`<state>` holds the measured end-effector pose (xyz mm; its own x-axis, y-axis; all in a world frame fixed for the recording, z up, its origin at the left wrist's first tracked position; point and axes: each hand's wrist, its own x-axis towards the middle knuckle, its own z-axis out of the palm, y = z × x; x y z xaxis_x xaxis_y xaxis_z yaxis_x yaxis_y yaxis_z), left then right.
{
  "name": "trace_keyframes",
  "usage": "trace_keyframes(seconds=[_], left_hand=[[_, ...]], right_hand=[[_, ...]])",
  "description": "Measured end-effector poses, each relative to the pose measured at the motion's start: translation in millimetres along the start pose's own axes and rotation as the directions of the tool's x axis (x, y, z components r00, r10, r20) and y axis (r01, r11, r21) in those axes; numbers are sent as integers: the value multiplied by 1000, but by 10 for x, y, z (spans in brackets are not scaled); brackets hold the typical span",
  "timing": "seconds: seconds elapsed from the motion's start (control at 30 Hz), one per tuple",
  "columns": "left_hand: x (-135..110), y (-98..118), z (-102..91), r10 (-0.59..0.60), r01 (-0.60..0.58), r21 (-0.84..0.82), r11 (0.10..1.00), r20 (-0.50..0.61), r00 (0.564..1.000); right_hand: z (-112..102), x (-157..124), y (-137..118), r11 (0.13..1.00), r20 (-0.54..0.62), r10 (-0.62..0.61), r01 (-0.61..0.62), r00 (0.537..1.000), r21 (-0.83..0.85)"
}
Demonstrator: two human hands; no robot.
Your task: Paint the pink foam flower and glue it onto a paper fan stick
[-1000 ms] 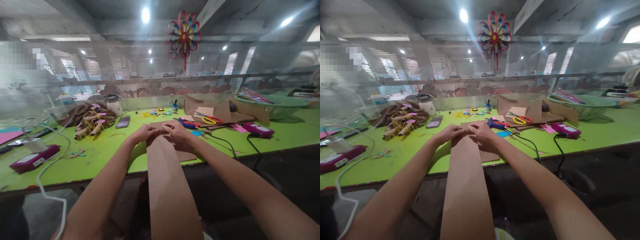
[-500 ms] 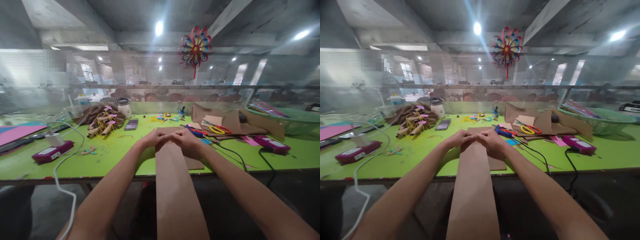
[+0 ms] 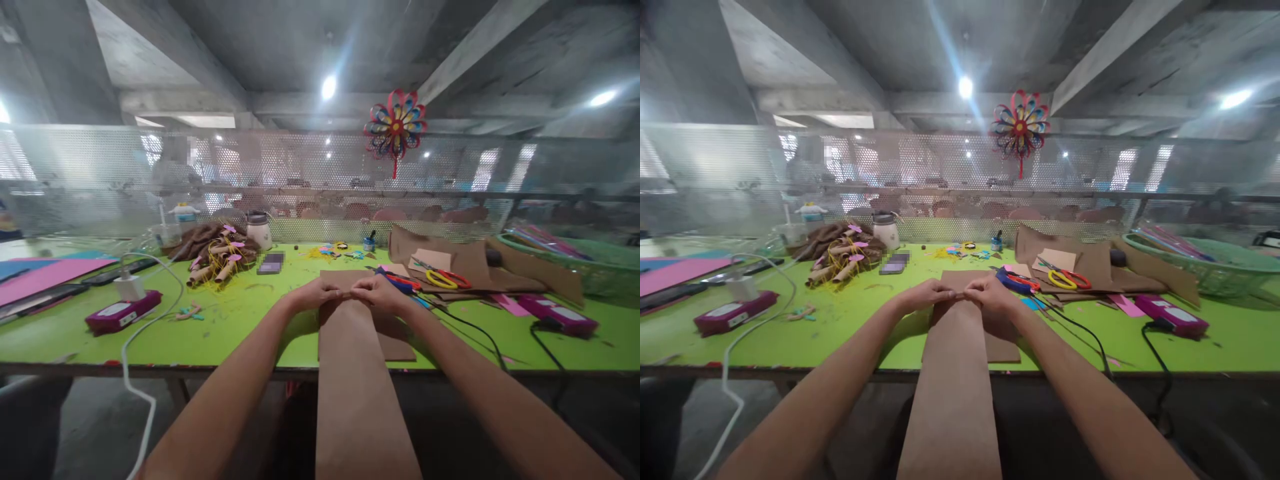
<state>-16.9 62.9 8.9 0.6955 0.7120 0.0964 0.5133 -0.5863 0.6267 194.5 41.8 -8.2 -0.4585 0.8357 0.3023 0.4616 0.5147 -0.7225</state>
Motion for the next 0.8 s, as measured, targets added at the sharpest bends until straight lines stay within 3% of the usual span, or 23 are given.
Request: trace_keyframes(seconds=[0.2, 0.43, 0.7, 0.8], left_hand=[[-30, -31, -79, 9, -10, 6, 1000, 57, 998], [11, -92, -23, 16, -21, 50, 999, 94, 995], [27, -89, 4, 72, -77, 50, 996, 100, 992], [22, -97, 0, 40, -39, -10, 999, 122, 992]], right_hand=[[-15, 22, 52, 999, 10, 40, -40, 999, 32], [-28, 8, 67, 996, 45, 49, -52, 998, 71], [-33, 20, 66, 1000, 81, 13, -12, 997, -21], [-41, 23, 97, 1000, 66, 26, -25, 997, -17]])
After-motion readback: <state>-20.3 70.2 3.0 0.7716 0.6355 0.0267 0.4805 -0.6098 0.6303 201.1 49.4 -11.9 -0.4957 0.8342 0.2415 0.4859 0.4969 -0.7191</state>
